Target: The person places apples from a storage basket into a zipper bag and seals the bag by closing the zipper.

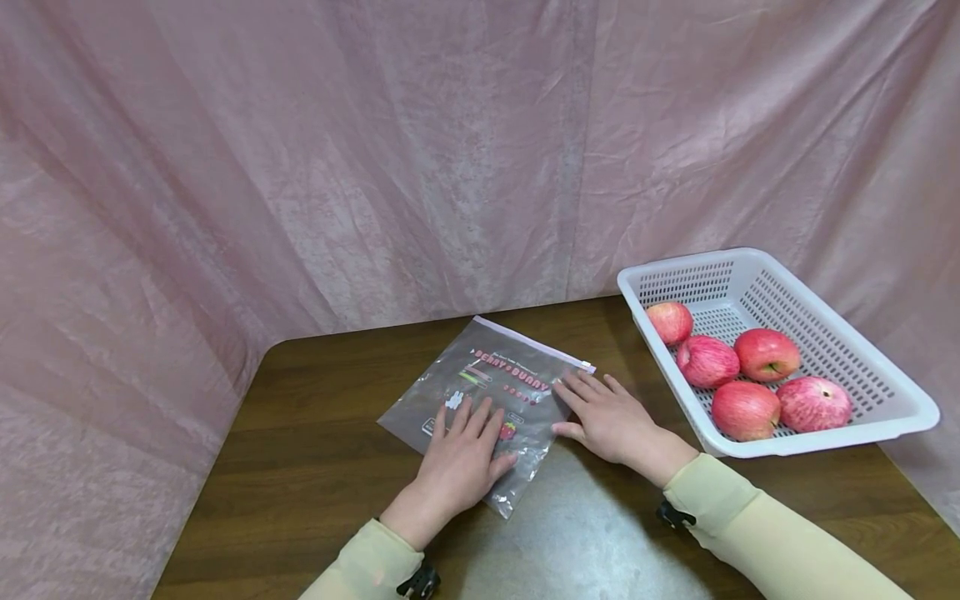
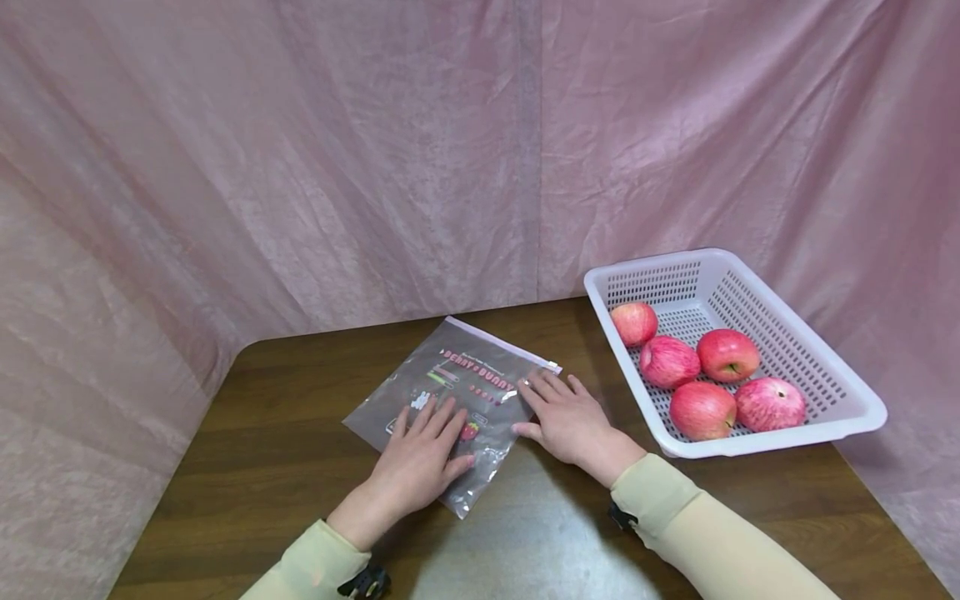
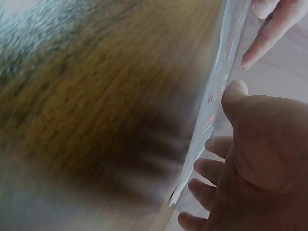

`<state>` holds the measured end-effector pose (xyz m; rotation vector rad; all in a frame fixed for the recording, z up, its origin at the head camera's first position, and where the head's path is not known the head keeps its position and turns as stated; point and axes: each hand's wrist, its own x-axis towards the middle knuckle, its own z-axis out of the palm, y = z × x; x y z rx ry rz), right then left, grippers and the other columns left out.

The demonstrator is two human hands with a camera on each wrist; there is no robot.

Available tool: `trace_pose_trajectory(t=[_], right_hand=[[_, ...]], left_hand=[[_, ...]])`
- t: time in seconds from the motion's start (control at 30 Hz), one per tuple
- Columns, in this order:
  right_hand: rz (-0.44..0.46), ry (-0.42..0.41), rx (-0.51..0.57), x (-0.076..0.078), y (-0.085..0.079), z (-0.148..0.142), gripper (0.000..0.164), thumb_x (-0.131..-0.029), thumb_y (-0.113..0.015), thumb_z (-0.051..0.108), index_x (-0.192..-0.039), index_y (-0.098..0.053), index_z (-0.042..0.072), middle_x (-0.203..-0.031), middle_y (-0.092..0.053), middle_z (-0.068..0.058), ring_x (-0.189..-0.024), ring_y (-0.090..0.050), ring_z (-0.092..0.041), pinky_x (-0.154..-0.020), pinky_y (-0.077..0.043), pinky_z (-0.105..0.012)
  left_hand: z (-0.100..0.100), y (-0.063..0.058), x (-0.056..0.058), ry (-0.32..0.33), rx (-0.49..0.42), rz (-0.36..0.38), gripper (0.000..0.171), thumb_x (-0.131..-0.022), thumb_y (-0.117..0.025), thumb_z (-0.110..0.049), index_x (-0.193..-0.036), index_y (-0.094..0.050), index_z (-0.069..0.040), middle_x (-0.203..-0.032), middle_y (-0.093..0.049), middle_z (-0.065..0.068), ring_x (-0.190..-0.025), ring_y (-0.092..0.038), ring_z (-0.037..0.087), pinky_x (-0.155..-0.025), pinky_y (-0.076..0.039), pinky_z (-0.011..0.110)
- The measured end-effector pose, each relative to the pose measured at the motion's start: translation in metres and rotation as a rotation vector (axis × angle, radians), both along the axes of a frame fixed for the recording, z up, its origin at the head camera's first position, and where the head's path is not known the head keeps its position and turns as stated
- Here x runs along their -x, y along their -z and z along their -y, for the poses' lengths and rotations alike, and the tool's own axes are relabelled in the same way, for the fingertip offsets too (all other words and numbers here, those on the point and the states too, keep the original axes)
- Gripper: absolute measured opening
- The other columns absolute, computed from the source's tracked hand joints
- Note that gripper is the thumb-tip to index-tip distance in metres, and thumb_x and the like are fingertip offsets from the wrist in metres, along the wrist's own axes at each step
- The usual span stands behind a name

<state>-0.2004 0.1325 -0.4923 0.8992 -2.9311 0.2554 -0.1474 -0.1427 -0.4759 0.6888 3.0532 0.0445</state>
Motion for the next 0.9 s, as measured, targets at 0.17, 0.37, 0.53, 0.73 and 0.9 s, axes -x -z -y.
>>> trace_pose_trajectory(t=[0.17, 0.37, 0.53, 0.73, 0.9], right_hand=[[0.043, -0.008, 0.008, -0.004, -0.006, -0.001, 0.070, -0.109, -0.063, 0.052, -0.160, -0.056, 0.005, -0.164, -0.052, -0.020, -0.154, -0.045, -0.042, -0.121, -0.034, -0.069], [0.005, -0.033, 0.021, -0.003, 0.005, -0.006, 0.073, -0.110, -0.055, 0.062, -0.158, -0.059, 0.007, -0.162, -0.055, -0.020, -0.152, -0.048, -0.042, -0.119, -0.037, -0.069], [0.016, -0.032, 0.010, -0.003, 0.006, -0.006, 0.070, -0.110, -0.056, 0.060, -0.155, -0.062, 0.007, -0.161, -0.056, -0.020, -0.152, -0.048, -0.042, -0.119, -0.037, -0.068], [-0.011, -0.030, -0.003, 0.003, 0.020, -0.007, 0.072, -0.106, -0.062, 0.060, -0.156, -0.061, 0.009, -0.162, -0.055, -0.019, -0.153, -0.047, -0.040, -0.120, -0.036, -0.069], [-0.018, -0.037, 0.009, 0.000, 0.016, -0.007, 0.070, -0.107, -0.062, 0.059, -0.155, -0.062, 0.009, -0.161, -0.056, -0.019, -0.153, -0.048, -0.040, -0.119, -0.036, -0.070]], left_hand=[[0.001, 0.001, -0.001, -0.004, -0.008, 0.019, 0.073, -0.109, -0.061, -0.058, -0.165, -0.050, -0.013, -0.171, -0.044, 0.016, -0.160, -0.035, 0.045, -0.123, -0.025, 0.075], [0.002, 0.003, -0.001, -0.022, -0.007, 0.054, 0.074, -0.108, -0.062, -0.059, -0.167, -0.049, -0.015, -0.172, -0.044, 0.015, -0.161, -0.035, 0.043, -0.122, -0.025, 0.076], [0.003, 0.005, -0.001, -0.029, -0.004, 0.069, 0.075, -0.107, -0.064, -0.058, -0.167, -0.049, -0.016, -0.170, -0.046, 0.014, -0.160, -0.036, 0.043, -0.122, -0.025, 0.077], [0.007, 0.007, -0.002, -0.035, -0.008, 0.081, 0.073, -0.107, -0.065, -0.058, -0.165, -0.051, -0.016, -0.167, -0.050, 0.013, -0.159, -0.038, 0.043, -0.120, -0.027, 0.078], [0.010, 0.005, -0.001, -0.030, -0.010, 0.087, 0.071, -0.107, -0.066, -0.055, -0.163, -0.053, -0.013, -0.167, -0.050, 0.013, -0.157, -0.040, 0.043, -0.118, -0.030, 0.078]])
